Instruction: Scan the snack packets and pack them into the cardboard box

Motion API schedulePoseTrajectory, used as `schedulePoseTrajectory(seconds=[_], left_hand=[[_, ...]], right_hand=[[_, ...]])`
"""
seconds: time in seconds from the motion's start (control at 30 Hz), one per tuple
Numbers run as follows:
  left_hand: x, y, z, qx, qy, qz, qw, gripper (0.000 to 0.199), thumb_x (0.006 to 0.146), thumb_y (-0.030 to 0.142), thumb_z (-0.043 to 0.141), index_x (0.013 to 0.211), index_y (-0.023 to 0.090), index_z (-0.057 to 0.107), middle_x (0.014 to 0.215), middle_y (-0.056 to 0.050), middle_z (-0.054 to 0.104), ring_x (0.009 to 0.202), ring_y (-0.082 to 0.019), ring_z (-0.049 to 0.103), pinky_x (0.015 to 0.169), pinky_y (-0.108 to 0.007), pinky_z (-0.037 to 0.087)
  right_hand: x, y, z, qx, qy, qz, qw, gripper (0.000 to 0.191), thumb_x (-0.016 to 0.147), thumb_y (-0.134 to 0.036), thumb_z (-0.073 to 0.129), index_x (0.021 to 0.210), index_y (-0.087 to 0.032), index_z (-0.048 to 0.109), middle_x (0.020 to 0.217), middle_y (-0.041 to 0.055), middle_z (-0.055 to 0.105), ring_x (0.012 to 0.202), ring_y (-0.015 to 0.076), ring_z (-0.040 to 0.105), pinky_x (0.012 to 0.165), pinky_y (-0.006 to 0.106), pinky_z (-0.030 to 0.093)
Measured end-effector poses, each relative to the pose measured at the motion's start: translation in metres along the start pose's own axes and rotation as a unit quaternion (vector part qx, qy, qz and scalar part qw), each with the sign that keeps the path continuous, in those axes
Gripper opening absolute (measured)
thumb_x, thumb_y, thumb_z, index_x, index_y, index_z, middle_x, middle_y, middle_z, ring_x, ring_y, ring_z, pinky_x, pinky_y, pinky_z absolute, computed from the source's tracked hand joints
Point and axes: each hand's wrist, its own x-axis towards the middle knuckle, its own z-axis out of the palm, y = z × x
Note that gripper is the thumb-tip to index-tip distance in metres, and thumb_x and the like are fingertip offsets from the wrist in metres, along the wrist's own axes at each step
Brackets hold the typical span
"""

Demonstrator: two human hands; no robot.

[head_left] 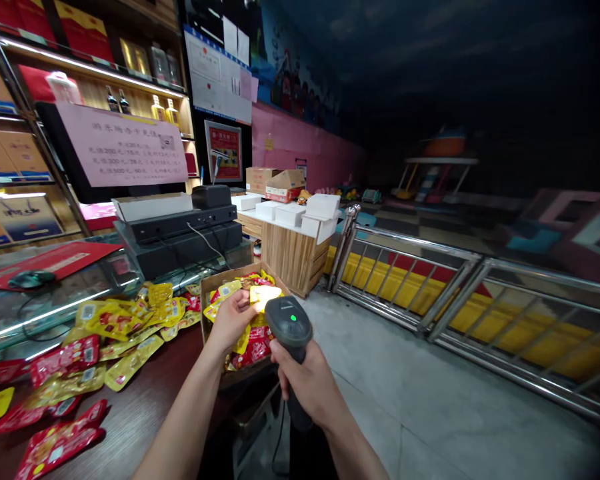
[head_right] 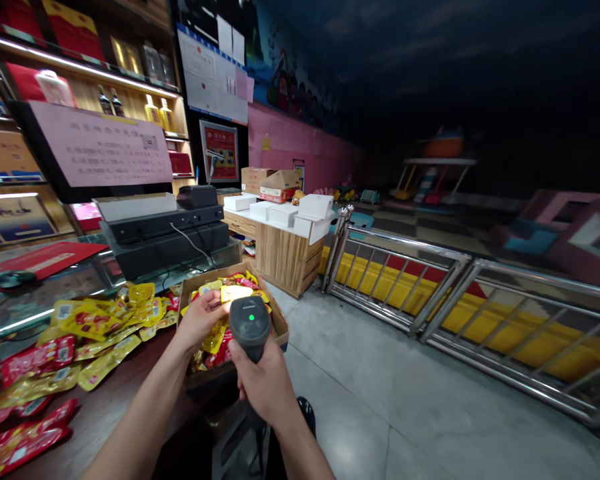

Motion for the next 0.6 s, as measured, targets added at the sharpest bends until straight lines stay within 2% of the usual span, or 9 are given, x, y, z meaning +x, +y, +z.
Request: schedulePoseTrajectory(seconds=[0.17, 0.33, 0.47, 0.6], left_hand=[[0.001, -0.004, -0.002, -0.008, 0.019, -0.019, 1.0, 0.047, 0.055, 0.045, 0.093, 0.083, 0.02, 0.064, 0.076, -0.001, 0.073, 0.081, -0.02, 0.073, 0.083, -0.034, 0.058], [0.008, -0.009, -0.004, 0.019, 0.049, -0.015, 0.999, 0.049, 0.051, 0.041, 0.095, 0.083, 0.019, 0.065, 0.08, -0.001, 0.073, 0.077, -0.017, 0.07, 0.078, -0.03, 0.057], [0.015, -0.01, 0.011, 0.021, 0.033, -0.018, 0.999, 0.047, 0.052, 0.04, 0.095, 0.081, 0.02, 0.065, 0.081, -0.001, 0.073, 0.077, -0.016, 0.069, 0.078, -0.029, 0.056], [0.023, -0.016, 0.033, 0.034, 0.011, -0.019, 0.999, 0.047, 0.051, 0.043, 0.094, 0.078, 0.021, 0.062, 0.077, -0.001, 0.072, 0.074, -0.017, 0.068, 0.076, -0.031, 0.056]], right_hand=[[-0.001, -0.006, -0.004, 0.004, 0.008, 0.029, 1.0, 0.055, 0.077, -0.069, 0.071, 0.094, -0.019, 0.057, 0.044, -0.0091, 0.052, 0.035, 0.009, 0.044, 0.037, 0.02, 0.039], [0.0, -0.005, -0.026, 0.013, 0.053, 0.026, 0.998, 0.057, 0.074, -0.074, 0.071, 0.082, -0.019, 0.056, 0.043, -0.0076, 0.051, 0.035, 0.009, 0.043, 0.037, 0.021, 0.037], [0.002, -0.003, -0.043, 0.015, 0.079, 0.017, 0.997, 0.059, 0.073, -0.076, 0.071, 0.081, -0.019, 0.056, 0.043, -0.0068, 0.051, 0.036, 0.0095, 0.044, 0.038, 0.022, 0.04], [0.003, 0.001, -0.049, 0.018, 0.077, 0.019, 0.997, 0.062, 0.073, -0.078, 0.07, 0.079, -0.018, 0.059, 0.043, -0.0063, 0.051, 0.035, 0.009, 0.043, 0.038, 0.021, 0.039]])
